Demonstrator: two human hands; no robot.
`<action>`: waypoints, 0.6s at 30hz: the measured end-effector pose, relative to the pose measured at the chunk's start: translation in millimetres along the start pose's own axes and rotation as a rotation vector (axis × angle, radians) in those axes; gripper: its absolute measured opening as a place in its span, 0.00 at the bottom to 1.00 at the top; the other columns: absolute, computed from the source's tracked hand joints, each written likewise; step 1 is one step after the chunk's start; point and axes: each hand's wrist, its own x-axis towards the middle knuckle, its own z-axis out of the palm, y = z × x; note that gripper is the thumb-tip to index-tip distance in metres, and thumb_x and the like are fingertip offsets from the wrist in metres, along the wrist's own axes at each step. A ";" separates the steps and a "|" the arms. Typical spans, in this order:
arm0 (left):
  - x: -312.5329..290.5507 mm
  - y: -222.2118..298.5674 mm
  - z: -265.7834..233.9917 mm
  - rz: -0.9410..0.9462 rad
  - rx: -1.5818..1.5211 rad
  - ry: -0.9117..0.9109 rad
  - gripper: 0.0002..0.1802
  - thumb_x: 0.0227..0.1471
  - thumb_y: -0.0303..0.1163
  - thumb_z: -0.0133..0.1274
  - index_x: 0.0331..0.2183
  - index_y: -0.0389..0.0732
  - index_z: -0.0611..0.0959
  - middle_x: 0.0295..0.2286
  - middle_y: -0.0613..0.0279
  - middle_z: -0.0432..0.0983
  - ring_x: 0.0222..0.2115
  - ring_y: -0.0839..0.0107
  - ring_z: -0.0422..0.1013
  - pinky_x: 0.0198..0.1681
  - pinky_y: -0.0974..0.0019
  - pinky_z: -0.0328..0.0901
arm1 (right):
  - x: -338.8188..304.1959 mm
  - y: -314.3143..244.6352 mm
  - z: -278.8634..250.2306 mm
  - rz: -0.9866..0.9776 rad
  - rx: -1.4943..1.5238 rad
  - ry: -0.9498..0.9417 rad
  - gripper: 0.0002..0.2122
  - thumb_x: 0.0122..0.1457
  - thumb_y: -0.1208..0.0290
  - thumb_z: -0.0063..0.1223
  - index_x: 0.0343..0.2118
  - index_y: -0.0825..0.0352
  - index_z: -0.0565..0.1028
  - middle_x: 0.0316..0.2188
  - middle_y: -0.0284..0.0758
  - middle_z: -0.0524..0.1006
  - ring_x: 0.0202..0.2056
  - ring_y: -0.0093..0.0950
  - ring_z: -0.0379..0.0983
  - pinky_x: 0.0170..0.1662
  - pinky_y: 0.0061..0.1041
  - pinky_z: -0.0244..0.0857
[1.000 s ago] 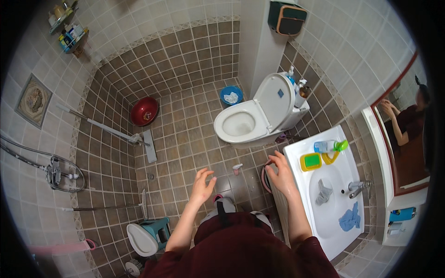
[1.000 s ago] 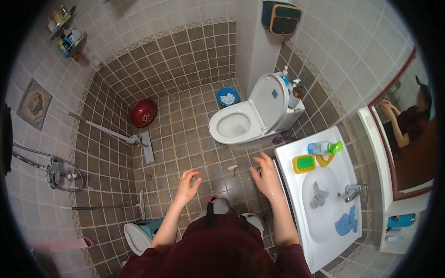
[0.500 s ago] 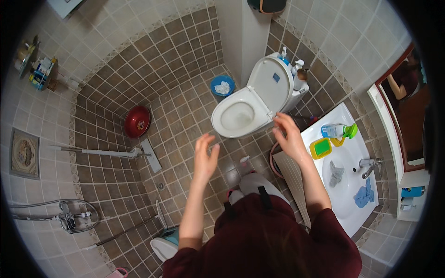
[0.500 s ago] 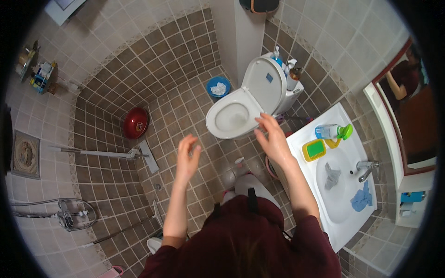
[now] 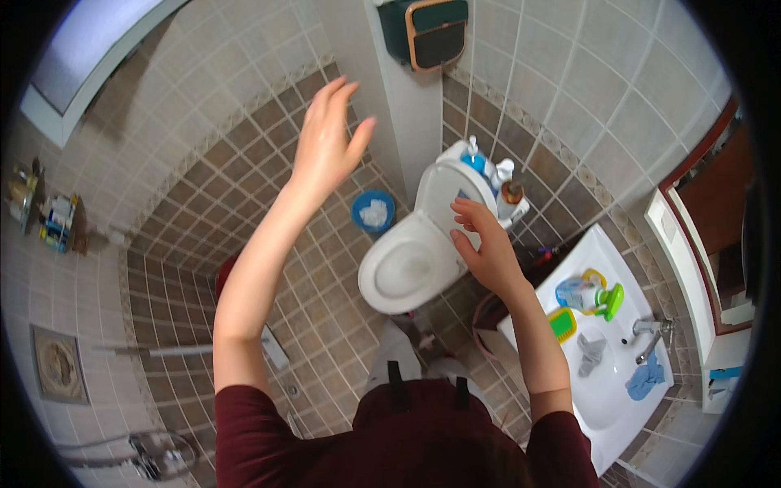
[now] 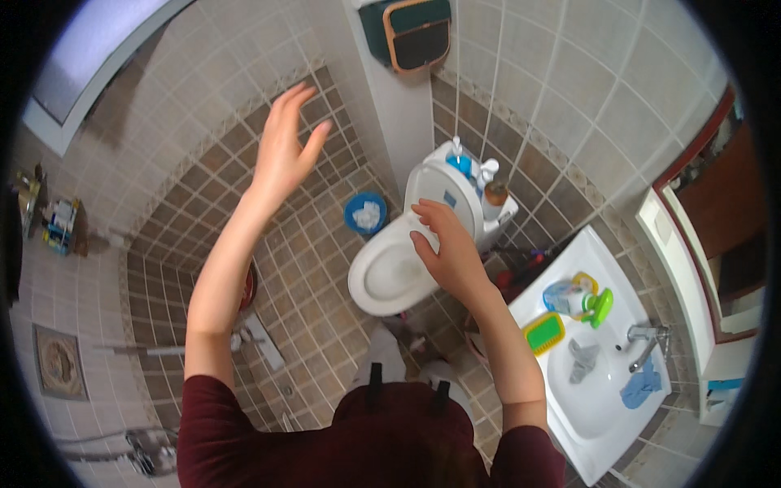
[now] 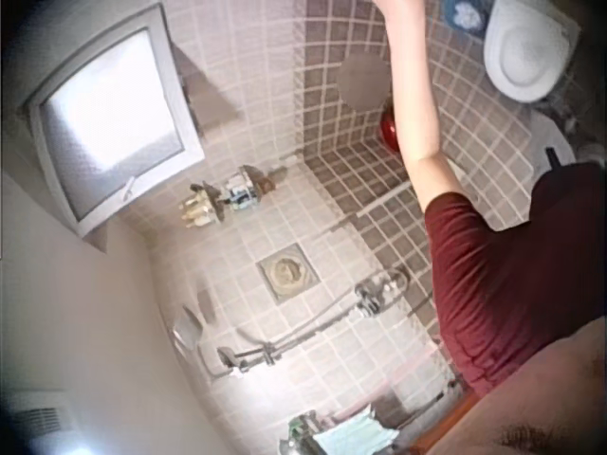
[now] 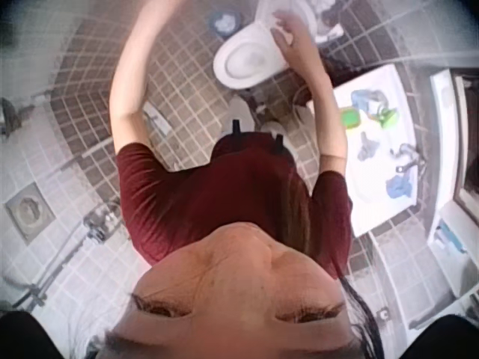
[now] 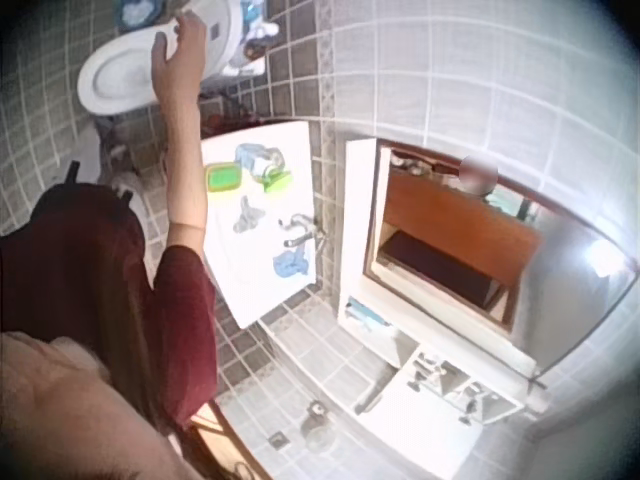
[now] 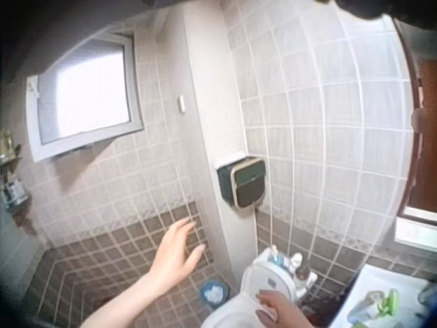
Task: The person cleans a bathroom sink and vanity area. They wipe the sink basin, faucet, and surrounding counter with a blue cloth, then kneel to wipe the cabinet doors and lower surfaces.
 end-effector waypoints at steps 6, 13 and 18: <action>182.9 -106.1 140.8 0.223 0.157 0.062 0.15 0.51 0.31 0.48 0.40 0.35 0.74 0.50 0.50 0.64 0.50 0.51 0.61 0.50 0.55 0.60 | 109.2 5.6 3.8 -0.048 -0.092 0.025 0.17 0.51 0.77 0.54 0.46 0.68 0.68 0.45 0.41 0.69 0.41 0.34 0.70 0.44 0.29 0.65; 315.8 -212.2 248.5 -0.142 0.272 -0.076 0.15 0.50 0.34 0.49 0.40 0.38 0.75 0.47 0.52 0.67 0.48 0.54 0.64 0.48 0.55 0.62 | 165.5 38.8 7.2 0.168 -0.046 0.031 0.15 0.54 0.80 0.51 0.45 0.67 0.69 0.40 0.38 0.72 0.41 0.27 0.71 0.41 0.23 0.66; 318.7 -261.9 258.6 -0.276 -0.004 -0.044 0.17 0.53 0.41 0.47 0.40 0.37 0.74 0.36 0.50 0.73 0.36 0.58 0.71 0.37 0.56 0.66 | 191.0 67.9 21.9 0.305 0.078 0.051 0.11 0.57 0.75 0.49 0.44 0.68 0.72 0.42 0.37 0.73 0.41 0.26 0.72 0.43 0.24 0.66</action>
